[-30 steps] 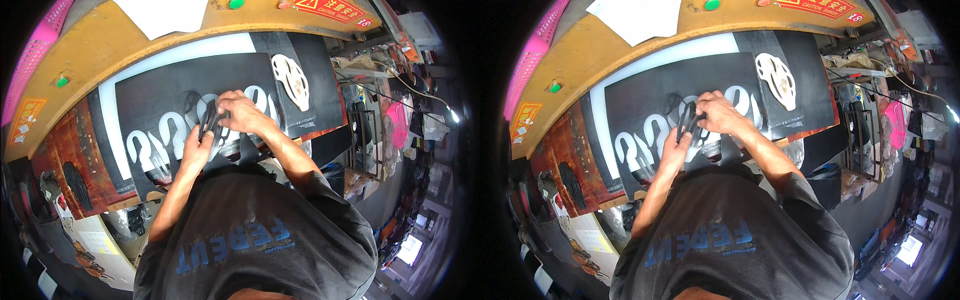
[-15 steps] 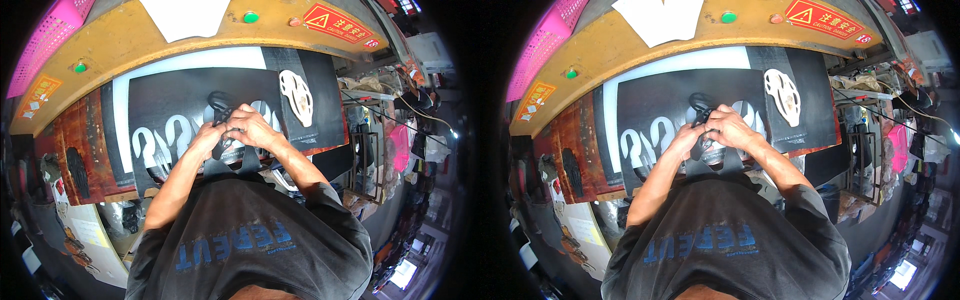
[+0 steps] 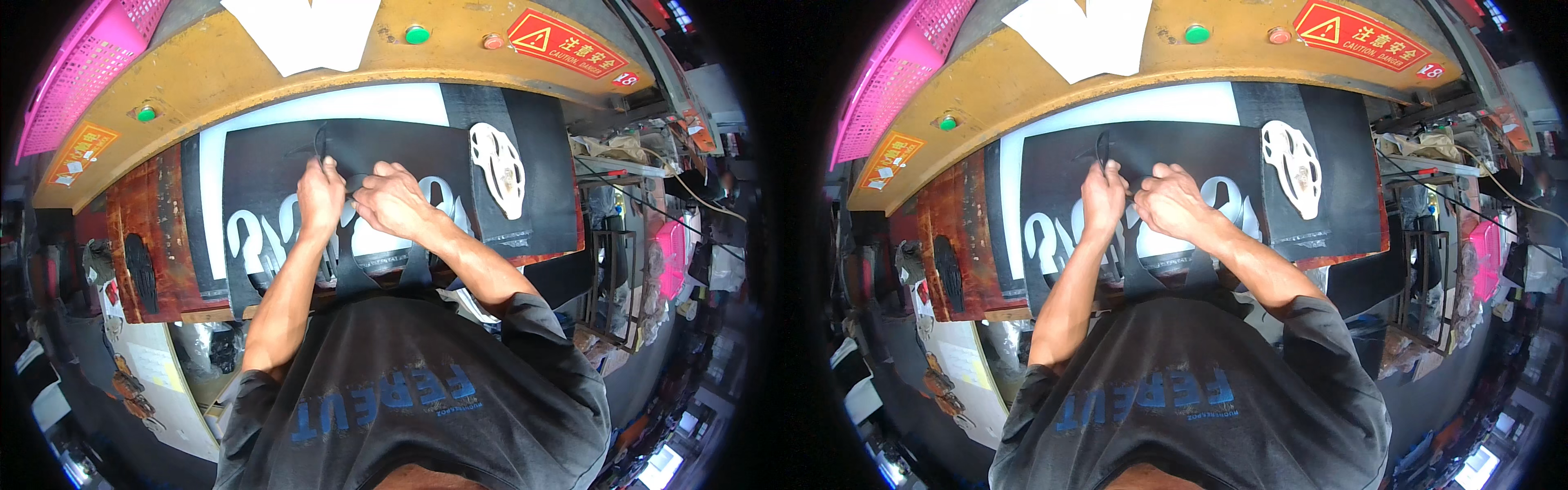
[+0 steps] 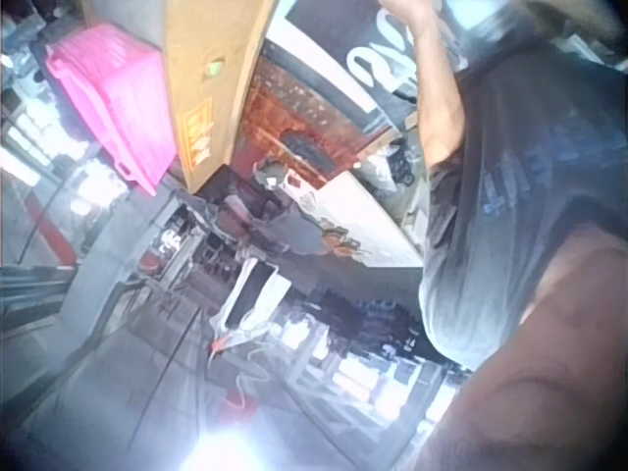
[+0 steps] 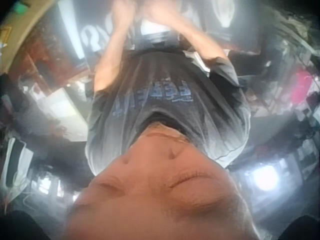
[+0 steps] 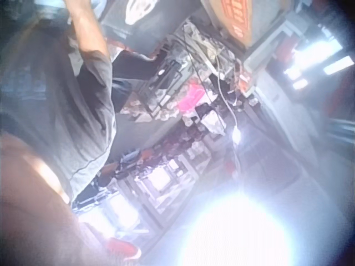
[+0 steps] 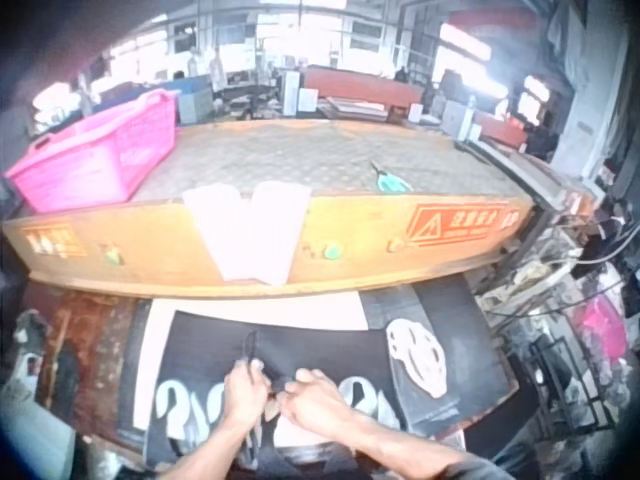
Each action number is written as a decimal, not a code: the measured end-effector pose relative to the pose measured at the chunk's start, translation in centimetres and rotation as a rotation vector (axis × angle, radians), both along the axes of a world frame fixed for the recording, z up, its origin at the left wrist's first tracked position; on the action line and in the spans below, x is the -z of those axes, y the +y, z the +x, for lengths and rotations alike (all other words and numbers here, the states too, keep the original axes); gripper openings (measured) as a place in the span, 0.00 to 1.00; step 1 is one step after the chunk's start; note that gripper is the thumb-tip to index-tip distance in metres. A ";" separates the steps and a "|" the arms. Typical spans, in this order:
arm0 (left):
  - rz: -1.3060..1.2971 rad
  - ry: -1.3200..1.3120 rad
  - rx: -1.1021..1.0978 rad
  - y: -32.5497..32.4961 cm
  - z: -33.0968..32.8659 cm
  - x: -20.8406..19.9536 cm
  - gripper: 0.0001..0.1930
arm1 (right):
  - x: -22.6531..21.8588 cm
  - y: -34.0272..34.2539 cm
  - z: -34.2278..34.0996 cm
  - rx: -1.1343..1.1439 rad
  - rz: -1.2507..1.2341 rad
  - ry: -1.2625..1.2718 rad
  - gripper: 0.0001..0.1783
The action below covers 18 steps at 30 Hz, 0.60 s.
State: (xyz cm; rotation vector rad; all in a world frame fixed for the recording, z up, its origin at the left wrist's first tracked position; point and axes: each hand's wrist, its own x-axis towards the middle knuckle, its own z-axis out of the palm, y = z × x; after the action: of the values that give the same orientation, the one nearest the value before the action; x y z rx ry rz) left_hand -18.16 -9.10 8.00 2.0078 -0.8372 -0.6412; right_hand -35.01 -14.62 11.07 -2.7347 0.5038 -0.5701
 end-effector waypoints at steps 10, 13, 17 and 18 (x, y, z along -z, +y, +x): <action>0.015 0.319 -0.342 -3.6 1.4 7.0 0.16 | 2.8 0.7 -0.3 0.004 -0.148 -0.054 0.05; 0.014 0.268 -0.430 -3.9 2.3 8.5 0.15 | 1.9 2.0 -0.7 -0.033 -0.039 0.052 0.07; 0.003 0.430 -0.469 -4.1 5.7 6.4 0.12 | 0.9 3.4 -1.8 -0.227 0.017 -0.004 0.13; -0.015 0.420 -0.430 -4.2 6.1 5.4 0.12 | 0.9 3.0 -2.0 -0.118 0.032 -0.072 0.15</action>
State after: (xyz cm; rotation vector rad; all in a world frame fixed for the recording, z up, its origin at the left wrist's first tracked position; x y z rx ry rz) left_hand -12.05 -13.28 2.60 1.8614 -0.1526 -0.7597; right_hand -36.97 -11.63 10.20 -2.6813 0.3294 -0.6216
